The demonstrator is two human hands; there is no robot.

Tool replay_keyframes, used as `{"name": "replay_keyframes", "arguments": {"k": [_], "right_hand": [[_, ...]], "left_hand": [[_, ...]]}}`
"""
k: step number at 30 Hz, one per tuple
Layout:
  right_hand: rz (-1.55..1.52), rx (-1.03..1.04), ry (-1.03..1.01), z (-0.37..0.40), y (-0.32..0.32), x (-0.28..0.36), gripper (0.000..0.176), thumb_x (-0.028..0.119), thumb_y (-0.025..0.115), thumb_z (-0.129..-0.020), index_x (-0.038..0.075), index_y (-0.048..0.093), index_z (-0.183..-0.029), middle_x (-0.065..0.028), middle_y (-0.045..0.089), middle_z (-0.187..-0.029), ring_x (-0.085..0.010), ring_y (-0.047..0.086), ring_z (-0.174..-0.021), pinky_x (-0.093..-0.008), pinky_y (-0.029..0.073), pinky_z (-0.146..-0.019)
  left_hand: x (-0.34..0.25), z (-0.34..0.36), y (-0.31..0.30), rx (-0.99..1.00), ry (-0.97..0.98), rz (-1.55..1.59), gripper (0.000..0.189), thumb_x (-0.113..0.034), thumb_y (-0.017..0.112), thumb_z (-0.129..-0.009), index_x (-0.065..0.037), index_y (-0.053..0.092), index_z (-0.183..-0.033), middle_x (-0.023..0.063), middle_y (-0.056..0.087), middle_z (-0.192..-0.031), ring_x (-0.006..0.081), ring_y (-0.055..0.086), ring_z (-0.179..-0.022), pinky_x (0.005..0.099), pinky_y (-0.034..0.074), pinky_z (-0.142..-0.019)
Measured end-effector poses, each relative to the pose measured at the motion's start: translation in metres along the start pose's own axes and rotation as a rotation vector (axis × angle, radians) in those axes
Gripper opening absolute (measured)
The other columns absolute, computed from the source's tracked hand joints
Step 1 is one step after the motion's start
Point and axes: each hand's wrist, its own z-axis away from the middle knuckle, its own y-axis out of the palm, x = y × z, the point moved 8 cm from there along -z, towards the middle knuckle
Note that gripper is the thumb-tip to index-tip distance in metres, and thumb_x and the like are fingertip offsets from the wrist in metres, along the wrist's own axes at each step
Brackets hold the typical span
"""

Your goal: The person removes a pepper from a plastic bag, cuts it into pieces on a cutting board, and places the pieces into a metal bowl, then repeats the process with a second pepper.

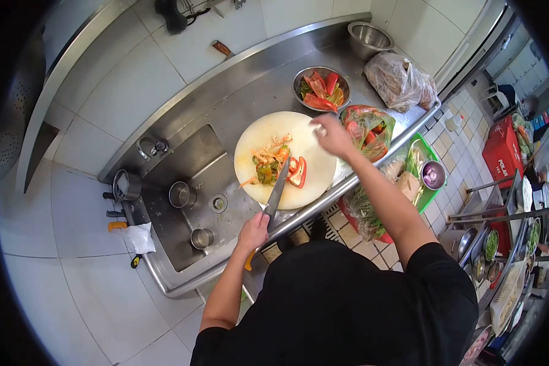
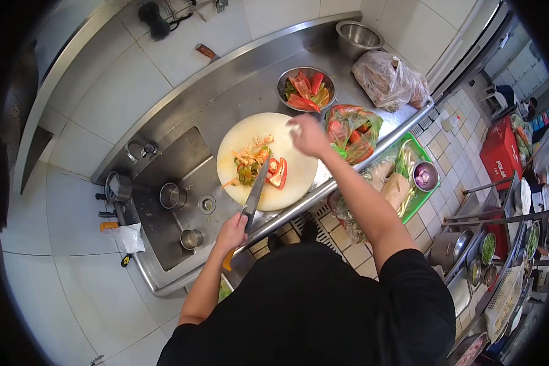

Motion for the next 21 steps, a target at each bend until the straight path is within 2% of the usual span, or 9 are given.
{"name": "replay_keyframes", "arguments": {"k": [2, 4, 8, 10, 12, 13, 14, 17, 21], "right_hand": [[0.059, 0.225, 0.041, 0.030, 0.073, -0.008, 0.084, 0.041, 0.076, -0.074, 0.002, 0.044, -0.141, -0.0232, 0.048, -0.140, -0.0425, 0.047, -0.126, -0.0504, 0.038, -0.107], [0.350, 0.237, 0.029, 0.068, 0.112, -0.008, 0.101, 0.050, 0.080, -0.066, 0.004, 0.040, -0.146, -0.0203, 0.042, -0.147, -0.0408, 0.040, -0.133, -0.0505, 0.031, -0.111], [0.197, 0.226, -0.052, 0.086, 0.113, -0.001, 0.103, 0.052, 0.082, -0.058, 0.005, 0.043, -0.141, -0.0185, 0.046, -0.137, -0.0398, 0.037, -0.135, -0.0502, 0.025, -0.114], [0.235, 0.247, -0.010, 0.093, 0.097, 0.011, 0.096, 0.040, 0.085, -0.058, 0.004, 0.043, -0.137, -0.0191, 0.047, -0.128, -0.0401, 0.041, -0.131, -0.0484, 0.033, -0.111], [-0.019, 0.218, 0.076, 0.095, 0.083, 0.006, 0.092, 0.025, 0.085, -0.061, 0.002, 0.041, -0.138, -0.0210, 0.046, -0.127, -0.0414, 0.049, -0.121, -0.0448, 0.043, -0.105], [-0.020, 0.172, 0.101, 0.094, 0.070, 0.011, 0.072, 0.009, 0.076, -0.071, 0.003, 0.045, -0.135, -0.0203, 0.049, -0.124, -0.0402, 0.056, -0.112, -0.0421, 0.049, -0.098], [-0.023, 0.172, 0.104, 0.091, 0.067, 0.003, 0.072, 0.009, 0.076, -0.071, 0.003, 0.045, -0.135, -0.0203, 0.049, -0.124, -0.0402, 0.056, -0.112, -0.0421, 0.049, -0.098], [0.060, 0.191, -0.015, 0.076, 0.049, 0.005, 0.035, 0.003, 0.061, -0.085, 0.004, 0.064, -0.120, -0.0171, 0.067, -0.103, -0.0344, 0.064, -0.099, -0.0412, 0.052, -0.089], [0.119, 0.216, 0.011, 0.054, 0.031, 0.021, 0.025, 0.011, 0.064, -0.085, 0.003, 0.071, -0.108, -0.0159, 0.073, -0.095, -0.0334, 0.069, -0.088, -0.0420, 0.055, -0.082]], "left_hand": [[0.006, -0.015, 0.007, -0.037, 0.047, -0.069, 0.033, -0.035, 0.045, -0.102, -0.005, 0.056, -0.096, 0.0207, 0.065, -0.073, 0.0385, 0.066, -0.070, 0.0487, 0.051, -0.067], [0.001, -0.018, 0.007, -0.077, 0.093, -0.139, 0.032, -0.035, 0.044, -0.102, -0.006, 0.057, -0.099, 0.0244, 0.067, -0.080, 0.0444, 0.065, -0.079, 0.0529, 0.050, -0.073], [-0.020, 0.010, -0.011, -0.101, 0.060, -0.378, 0.031, -0.036, 0.044, -0.101, -0.008, 0.057, -0.106, 0.0284, 0.066, -0.089, 0.0490, 0.063, -0.088, 0.0581, 0.049, -0.078], [-0.023, 0.020, -0.015, -0.086, 0.061, -0.434, 0.031, -0.037, 0.044, -0.101, -0.009, 0.057, -0.108, 0.0285, 0.066, -0.089, 0.0487, 0.063, -0.088, 0.0582, 0.049, -0.079], [-0.022, 0.027, -0.015, -0.061, 0.027, -0.450, 0.031, -0.037, 0.044, -0.101, -0.011, 0.057, -0.111, 0.0301, 0.066, -0.090, 0.0492, 0.063, -0.089, 0.0581, 0.049, -0.080], [-0.025, 0.029, -0.015, -0.056, 0.026, -0.452, 0.031, -0.037, 0.044, -0.101, -0.011, 0.057, -0.111, 0.0301, 0.066, -0.090, 0.0492, 0.063, -0.089, 0.0581, 0.049, -0.080], [-0.027, 0.031, -0.014, -0.036, 0.001, -0.467, 0.031, -0.036, 0.044, -0.101, -0.010, 0.057, -0.111, 0.0301, 0.066, -0.091, 0.0490, 0.064, -0.090, 0.0578, 0.049, -0.081], [-0.018, 0.030, -0.009, -0.023, -0.029, -0.519, 0.031, -0.034, 0.044, -0.101, -0.008, 0.057, -0.112, 0.0293, 0.067, -0.092, 0.0484, 0.064, -0.091, 0.0573, 0.050, -0.082], [-0.031, 0.035, -0.013, -0.003, -0.052, -0.610, 0.030, -0.030, 0.044, -0.101, -0.005, 0.057, -0.109, 0.0278, 0.068, -0.092, 0.0466, 0.066, -0.091, 0.0564, 0.050, -0.083]]}}
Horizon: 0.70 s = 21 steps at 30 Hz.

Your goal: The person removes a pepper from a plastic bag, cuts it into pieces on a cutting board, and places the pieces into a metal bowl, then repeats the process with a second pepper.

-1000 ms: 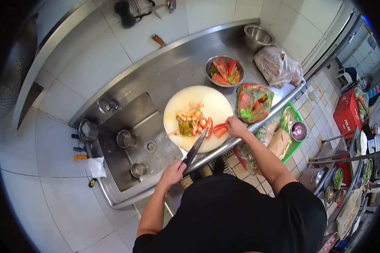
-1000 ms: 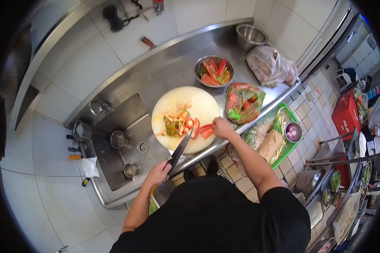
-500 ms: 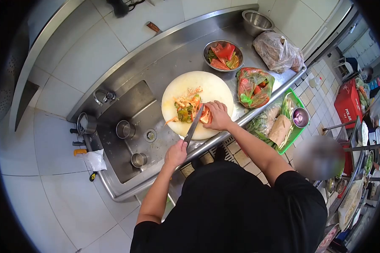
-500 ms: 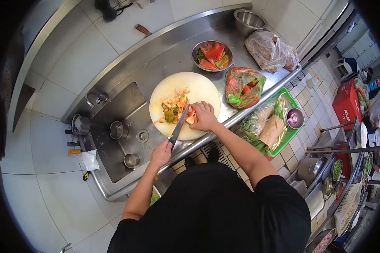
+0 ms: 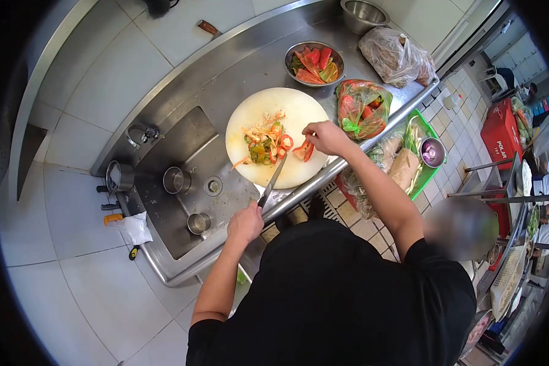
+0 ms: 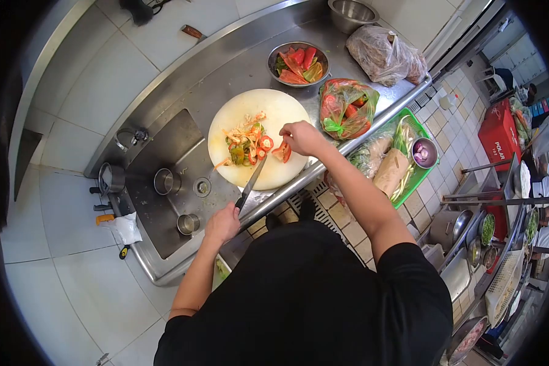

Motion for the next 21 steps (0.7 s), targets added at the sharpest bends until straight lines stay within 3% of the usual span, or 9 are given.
{"name": "replay_keyframes", "arguments": {"k": [7, 12, 21], "right_hand": [[0.195, 0.205, -0.009, -0.040, 0.026, 0.025, 0.025, 0.018, 0.063, -0.081, 0.007, 0.076, -0.100, -0.0154, 0.073, -0.093, -0.0320, 0.070, -0.087, -0.0400, 0.055, -0.083], [0.211, 0.235, 0.016, -0.049, 0.041, 0.033, 0.026, 0.016, 0.064, -0.078, 0.009, 0.077, -0.099, -0.0154, 0.074, -0.092, -0.0304, 0.071, -0.087, -0.0392, 0.056, -0.083], [0.215, 0.229, 0.020, -0.046, 0.041, 0.043, 0.025, 0.017, 0.063, -0.080, 0.010, 0.077, -0.099, -0.0151, 0.074, -0.093, -0.0300, 0.071, -0.087, -0.0392, 0.056, -0.084]], "left_hand": [[-0.035, 0.023, -0.050, -0.055, 0.062, -0.092, 0.025, -0.028, 0.047, -0.099, -0.006, 0.057, -0.107, 0.0268, 0.068, -0.088, 0.0453, 0.067, -0.086, 0.0560, 0.052, -0.078], [-0.036, 0.026, -0.058, -0.112, 0.090, -0.162, 0.022, -0.025, 0.045, -0.099, -0.005, 0.055, -0.104, 0.0256, 0.068, -0.083, 0.0455, 0.068, -0.081, 0.0555, 0.053, -0.073], [-0.035, 0.017, -0.049, -0.094, 0.051, -0.096, 0.021, -0.019, 0.043, -0.097, -0.004, 0.055, -0.104, 0.0274, 0.069, -0.087, 0.0453, 0.068, -0.086, 0.0560, 0.052, -0.076]]}}
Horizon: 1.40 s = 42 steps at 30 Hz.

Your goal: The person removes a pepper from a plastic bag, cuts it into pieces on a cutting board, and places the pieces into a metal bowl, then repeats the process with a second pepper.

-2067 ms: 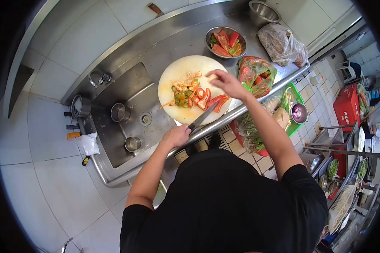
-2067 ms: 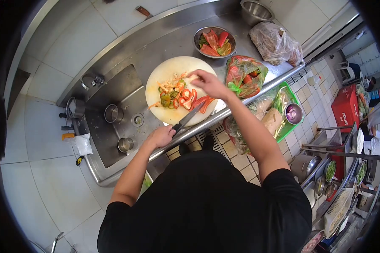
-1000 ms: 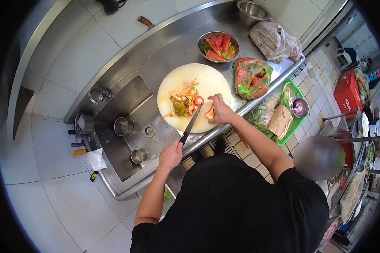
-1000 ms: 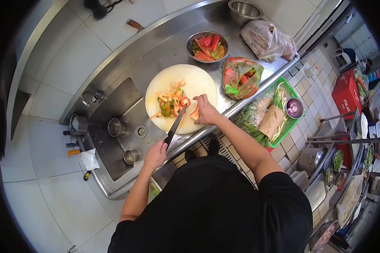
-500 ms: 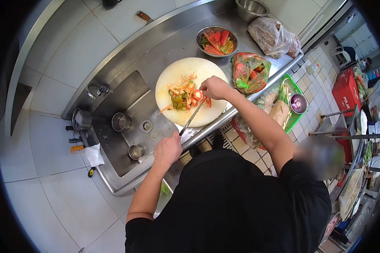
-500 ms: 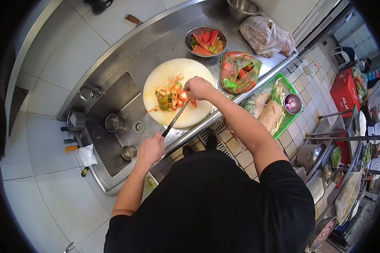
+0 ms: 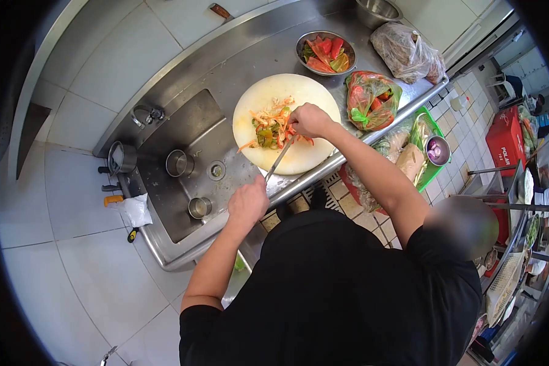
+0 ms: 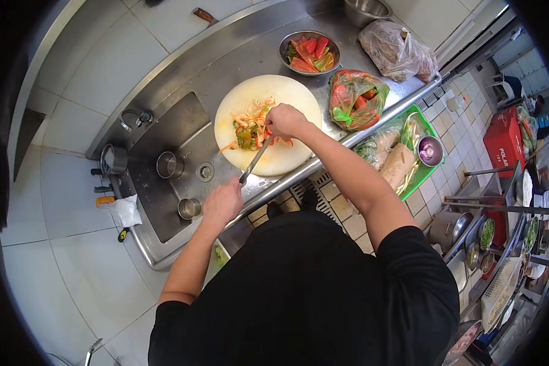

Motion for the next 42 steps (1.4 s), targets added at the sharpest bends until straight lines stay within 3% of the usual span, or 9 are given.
{"name": "replay_keyframes", "arguments": {"k": [5, 13, 15, 18, 25, 30, 39, 42], "right_hand": [[-0.005, -0.034, -0.015, -0.002, 0.001, -0.003, 0.025, 0.017, 0.061, -0.082, 0.010, 0.077, -0.100, -0.0150, 0.073, -0.094, -0.0306, 0.070, -0.088, -0.0395, 0.056, -0.085], [0.030, -0.071, -0.061, -0.004, 0.006, -0.006, 0.025, 0.016, 0.060, -0.084, 0.011, 0.077, -0.101, -0.0149, 0.073, -0.093, -0.0311, 0.070, -0.088, -0.0402, 0.055, -0.087], [0.028, -0.074, -0.061, -0.003, 0.005, -0.006, 0.024, 0.016, 0.060, -0.084, 0.011, 0.077, -0.101, -0.0149, 0.073, -0.093, -0.0312, 0.070, -0.088, -0.0403, 0.055, -0.087], [0.006, -0.072, -0.070, -0.001, 0.005, -0.004, 0.024, 0.017, 0.060, -0.084, 0.012, 0.077, -0.101, -0.0147, 0.073, -0.092, -0.0314, 0.070, -0.087, -0.0407, 0.055, -0.086], [0.017, -0.080, -0.070, 0.001, 0.003, -0.005, 0.024, 0.017, 0.061, -0.083, 0.012, 0.077, -0.100, -0.0143, 0.073, -0.092, -0.0314, 0.070, -0.086, -0.0412, 0.055, -0.086], [0.034, -0.090, -0.095, -0.002, 0.007, -0.005, 0.024, 0.017, 0.061, -0.083, 0.011, 0.077, -0.101, -0.0141, 0.074, -0.093, -0.0312, 0.070, -0.086, -0.0413, 0.055, -0.086], [-0.051, -0.150, -0.117, 0.003, 0.004, -0.004, 0.023, 0.019, 0.064, -0.084, 0.010, 0.077, -0.100, -0.0138, 0.073, -0.084, -0.0311, 0.070, -0.078, -0.0398, 0.055, -0.079], [-0.033, -0.132, -0.103, 0.005, 0.005, -0.003, 0.023, 0.019, 0.064, -0.084, 0.011, 0.077, -0.100, -0.0138, 0.073, -0.084, -0.0308, 0.070, -0.077, -0.0395, 0.055, -0.079]], "left_hand": [[0.004, -0.011, 0.023, 0.002, 0.024, -0.017, 0.021, -0.019, 0.044, -0.096, -0.005, 0.056, -0.105, 0.0271, 0.069, -0.087, 0.0440, 0.069, -0.086, 0.0553, 0.053, -0.076], [0.005, -0.020, 0.011, 0.015, 0.056, -0.013, 0.021, -0.019, 0.046, -0.096, -0.004, 0.057, -0.106, 0.0254, 0.069, -0.089, 0.0438, 0.068, -0.087, 0.0547, 0.053, -0.079], [0.005, -0.024, 0.013, 0.100, 0.081, 0.107, 0.025, -0.022, 0.046, -0.098, -0.003, 0.057, -0.108, 0.0264, 0.069, -0.094, 0.0442, 0.067, -0.091, 0.0547, 0.052, -0.082], [0.006, -0.020, 0.015, 0.162, 0.030, 0.126, 0.029, -0.027, 0.044, -0.100, -0.005, 0.056, -0.114, 0.0303, 0.066, -0.101, 0.0471, 0.064, -0.098, 0.0579, 0.049, -0.085], [0.003, -0.024, 0.020, 0.124, 0.034, 0.121, 0.029, -0.027, 0.045, -0.100, -0.004, 0.056, -0.113, 0.0292, 0.067, -0.096, 0.0466, 0.064, -0.095, 0.0574, 0.049, -0.085], [-0.002, -0.017, 0.012, 0.169, -0.009, 0.031, 0.030, -0.025, 0.045, -0.100, -0.004, 0.057, -0.119, 0.0269, 0.067, -0.104, 0.0425, 0.065, -0.100, 0.0532, 0.050, -0.088], [0.001, -0.025, 0.026, 0.233, 0.056, 0.254, 0.031, -0.028, 0.045, -0.100, -0.002, 0.057, -0.114, 0.0287, 0.066, -0.104, 0.0461, 0.063, -0.099, 0.0556, 0.048, -0.089], [-0.003, -0.013, 0.016, 0.163, -0.002, 0.151, 0.031, -0.027, 0.045, -0.100, -0.001, 0.056, -0.113, 0.0284, 0.066, -0.102, 0.0461, 0.063, -0.099, 0.0546, 0.048, -0.089]]}}
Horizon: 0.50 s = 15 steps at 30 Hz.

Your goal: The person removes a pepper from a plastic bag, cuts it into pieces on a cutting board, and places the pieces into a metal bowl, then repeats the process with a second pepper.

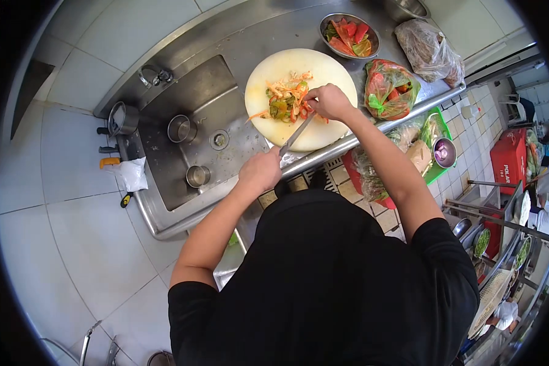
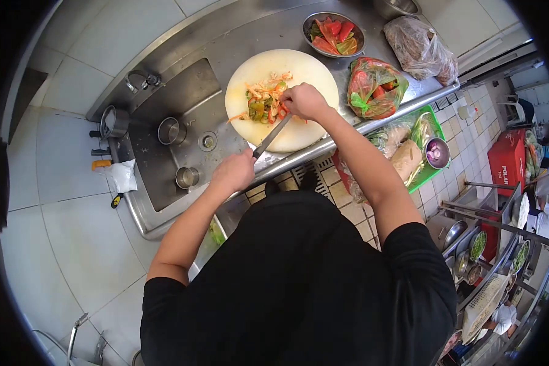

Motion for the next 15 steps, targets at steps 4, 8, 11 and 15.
{"name": "replay_keyframes", "arguments": {"k": [4, 8, 11, 15], "right_hand": [[0.013, -0.006, 0.002, 0.001, -0.002, 0.000, 0.022, 0.020, 0.064, -0.085, 0.011, 0.077, -0.101, -0.0137, 0.073, -0.085, -0.0300, 0.070, -0.076, -0.0389, 0.055, -0.078], [-0.045, 0.010, 0.020, 0.003, 0.002, -0.004, 0.023, 0.021, 0.064, -0.084, 0.012, 0.077, -0.101, -0.0141, 0.073, -0.084, -0.0297, 0.070, -0.076, -0.0391, 0.056, -0.079], [-0.055, 0.013, 0.026, 0.007, -0.001, 0.000, 0.023, 0.021, 0.065, -0.084, 0.012, 0.077, -0.101, -0.0144, 0.073, -0.084, -0.0299, 0.070, -0.076, -0.0390, 0.055, -0.079], [-0.022, -0.018, 0.007, 0.006, -0.001, -0.001, 0.021, 0.020, 0.066, -0.086, 0.012, 0.077, -0.102, -0.0143, 0.073, -0.086, -0.0305, 0.070, -0.077, -0.0385, 0.055, -0.079]], "left_hand": [[0.001, -0.004, 0.009, -0.004, 0.041, -0.008, 0.031, -0.026, 0.045, -0.100, -0.001, 0.056, -0.113, 0.0278, 0.067, -0.100, 0.0456, 0.064, -0.098, 0.0544, 0.048, -0.089], [0.000, 0.000, 0.007, -0.002, 0.020, 0.052, 0.031, -0.026, 0.044, -0.100, -0.001, 0.057, -0.114, 0.0277, 0.067, -0.100, 0.0446, 0.065, -0.097, 0.0549, 0.049, -0.088], [0.002, -0.002, 0.018, -0.014, 0.008, -0.006, 0.029, -0.023, 0.046, -0.098, -0.002, 0.057, -0.114, 0.0279, 0.068, -0.099, 0.0435, 0.066, -0.096, 0.0547, 0.050, -0.086], [0.004, -0.006, 0.025, -0.105, 0.048, -0.181, 0.024, -0.009, 0.047, -0.090, -0.001, 0.056, -0.111, 0.0254, 0.070, -0.092, 0.0397, 0.070, -0.090, 0.0492, 0.056, -0.079]]}}
